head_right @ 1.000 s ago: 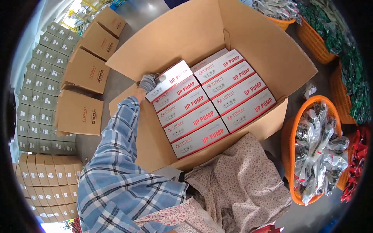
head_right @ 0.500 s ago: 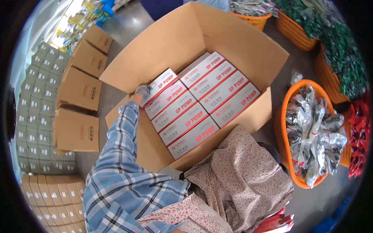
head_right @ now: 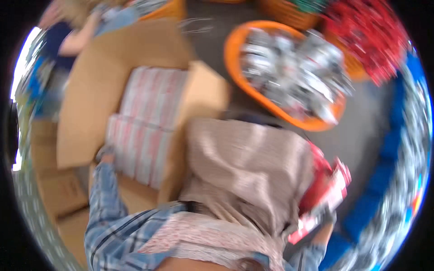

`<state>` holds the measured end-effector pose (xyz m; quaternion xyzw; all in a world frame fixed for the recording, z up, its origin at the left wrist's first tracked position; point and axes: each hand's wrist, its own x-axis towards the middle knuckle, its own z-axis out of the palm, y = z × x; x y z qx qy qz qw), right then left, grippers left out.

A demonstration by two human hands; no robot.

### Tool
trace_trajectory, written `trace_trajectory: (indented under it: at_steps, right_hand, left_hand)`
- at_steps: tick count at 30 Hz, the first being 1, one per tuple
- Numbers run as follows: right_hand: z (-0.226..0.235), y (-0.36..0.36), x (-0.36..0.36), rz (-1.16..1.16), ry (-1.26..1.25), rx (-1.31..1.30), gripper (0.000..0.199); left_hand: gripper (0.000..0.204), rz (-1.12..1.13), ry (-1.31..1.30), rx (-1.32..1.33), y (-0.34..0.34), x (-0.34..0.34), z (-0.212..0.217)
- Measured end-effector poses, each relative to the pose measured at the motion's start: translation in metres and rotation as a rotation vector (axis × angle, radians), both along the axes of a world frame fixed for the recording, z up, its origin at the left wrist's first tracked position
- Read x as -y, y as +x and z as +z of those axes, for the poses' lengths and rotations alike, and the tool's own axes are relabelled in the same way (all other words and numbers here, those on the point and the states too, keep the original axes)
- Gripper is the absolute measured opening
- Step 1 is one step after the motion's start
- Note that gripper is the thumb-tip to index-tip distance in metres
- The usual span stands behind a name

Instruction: The recorder is packing small items into red product boxes and then placing those into larger cardboard shipping boxes.

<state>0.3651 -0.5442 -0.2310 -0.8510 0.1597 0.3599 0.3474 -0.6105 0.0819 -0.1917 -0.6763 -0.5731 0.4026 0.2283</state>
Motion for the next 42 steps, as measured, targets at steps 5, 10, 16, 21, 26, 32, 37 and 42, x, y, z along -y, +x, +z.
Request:
trace_trajectory:
  at_steps: [5,10,16,21,26,32,37,42]
  right_hand:
    - [0.060,0.023,0.022,-0.018,-0.041,0.296,0.049]
    - [0.036,0.038,0.077,-0.136,-0.103,0.494,0.029]
    - [0.105,0.075,0.032,-0.252,0.591,0.510,0.023]
    - [0.259,0.006,-0.181,-0.100,1.025,0.416,0.021]
    - [0.264,-0.129,-0.302,0.323,1.185,0.408,0.040]
    - [0.324,-0.138,-0.341,0.854,0.598,1.609,0.044]
    - [0.358,-0.120,-0.351,1.196,0.541,1.608,0.036]
    - [0.367,-0.122,-0.355,1.411,0.757,1.444,0.028]
  left_hand:
    - [0.035,0.368,-0.056,0.467,0.067,-0.010,-0.010]
    - [0.036,-0.324,-0.218,0.607,0.111,-0.024,-0.034]
    - [0.043,-0.027,0.072,1.304,0.262,-0.019,-0.008]
    - [0.029,-0.385,-0.377,2.055,0.509,0.045,0.124]
    - [0.059,0.050,-1.232,2.376,0.682,0.161,0.263]
    - [0.062,-0.291,-0.929,2.210,0.662,0.176,0.257]
    - [0.066,-0.193,-1.026,2.178,0.652,0.187,0.253]
    - [0.076,-0.350,-0.577,2.564,0.676,0.206,0.254]
